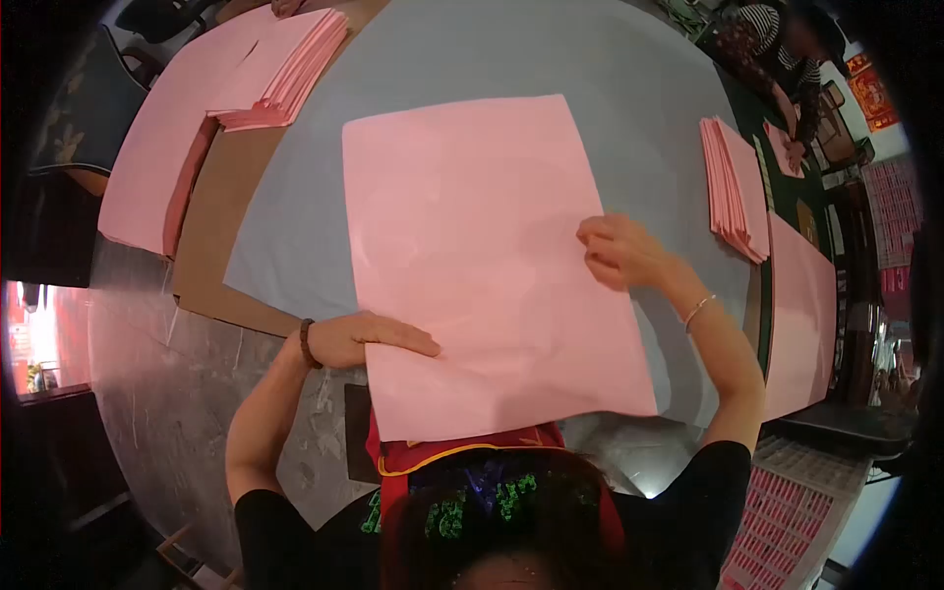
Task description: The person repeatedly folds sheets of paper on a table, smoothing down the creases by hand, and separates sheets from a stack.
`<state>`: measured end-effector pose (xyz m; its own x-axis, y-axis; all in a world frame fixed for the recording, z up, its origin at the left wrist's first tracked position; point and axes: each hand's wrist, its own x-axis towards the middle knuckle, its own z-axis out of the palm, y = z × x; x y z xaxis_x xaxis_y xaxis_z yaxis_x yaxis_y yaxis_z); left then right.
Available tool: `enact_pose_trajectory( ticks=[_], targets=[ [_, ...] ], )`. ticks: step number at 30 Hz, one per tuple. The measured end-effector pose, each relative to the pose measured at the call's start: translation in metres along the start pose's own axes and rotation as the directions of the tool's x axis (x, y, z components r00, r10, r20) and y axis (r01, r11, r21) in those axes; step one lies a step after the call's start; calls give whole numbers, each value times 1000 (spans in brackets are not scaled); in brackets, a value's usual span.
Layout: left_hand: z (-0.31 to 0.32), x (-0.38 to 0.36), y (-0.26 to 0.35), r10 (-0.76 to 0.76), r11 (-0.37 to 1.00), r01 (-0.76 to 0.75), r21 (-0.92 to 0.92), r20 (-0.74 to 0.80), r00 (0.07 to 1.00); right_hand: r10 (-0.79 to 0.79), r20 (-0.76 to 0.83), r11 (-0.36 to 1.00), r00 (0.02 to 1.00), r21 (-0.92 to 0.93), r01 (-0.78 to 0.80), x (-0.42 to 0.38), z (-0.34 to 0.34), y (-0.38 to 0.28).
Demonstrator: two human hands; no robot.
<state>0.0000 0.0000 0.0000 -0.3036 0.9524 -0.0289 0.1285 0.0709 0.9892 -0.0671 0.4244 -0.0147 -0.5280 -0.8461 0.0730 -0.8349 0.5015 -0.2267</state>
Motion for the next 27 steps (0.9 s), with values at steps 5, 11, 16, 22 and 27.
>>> enact_pose_trajectory(
  ticks=[5, 11, 16, 22, 27],
  targets=[
    [-30, -4, -2, -272, 866, 247, -434, 5, 962, 254, 25, 733, 967, 647, -209, 4, -1, -4],
    [-77, -12, -40, -438, 424, -103, -900, -303, 846, 643, 164, 320, 748, 830, -457, -14, 9, 15],
    [-103, 0, -44, -644, 435, -192, -880, -453, 616, 558, 342, -151, 756, 938, -313, 5, -1, 14],
    [-121, 11, -42, -643, 635, -87, -767, -588, 491, 852, 205, -78, 481, 959, -271, 28, -14, -11],
    [-132, 16, -46, -705, 620, 13, -784, -550, 447, 903, 154, -31, 401, 955, -296, 22, -5, -8]
  ],
)
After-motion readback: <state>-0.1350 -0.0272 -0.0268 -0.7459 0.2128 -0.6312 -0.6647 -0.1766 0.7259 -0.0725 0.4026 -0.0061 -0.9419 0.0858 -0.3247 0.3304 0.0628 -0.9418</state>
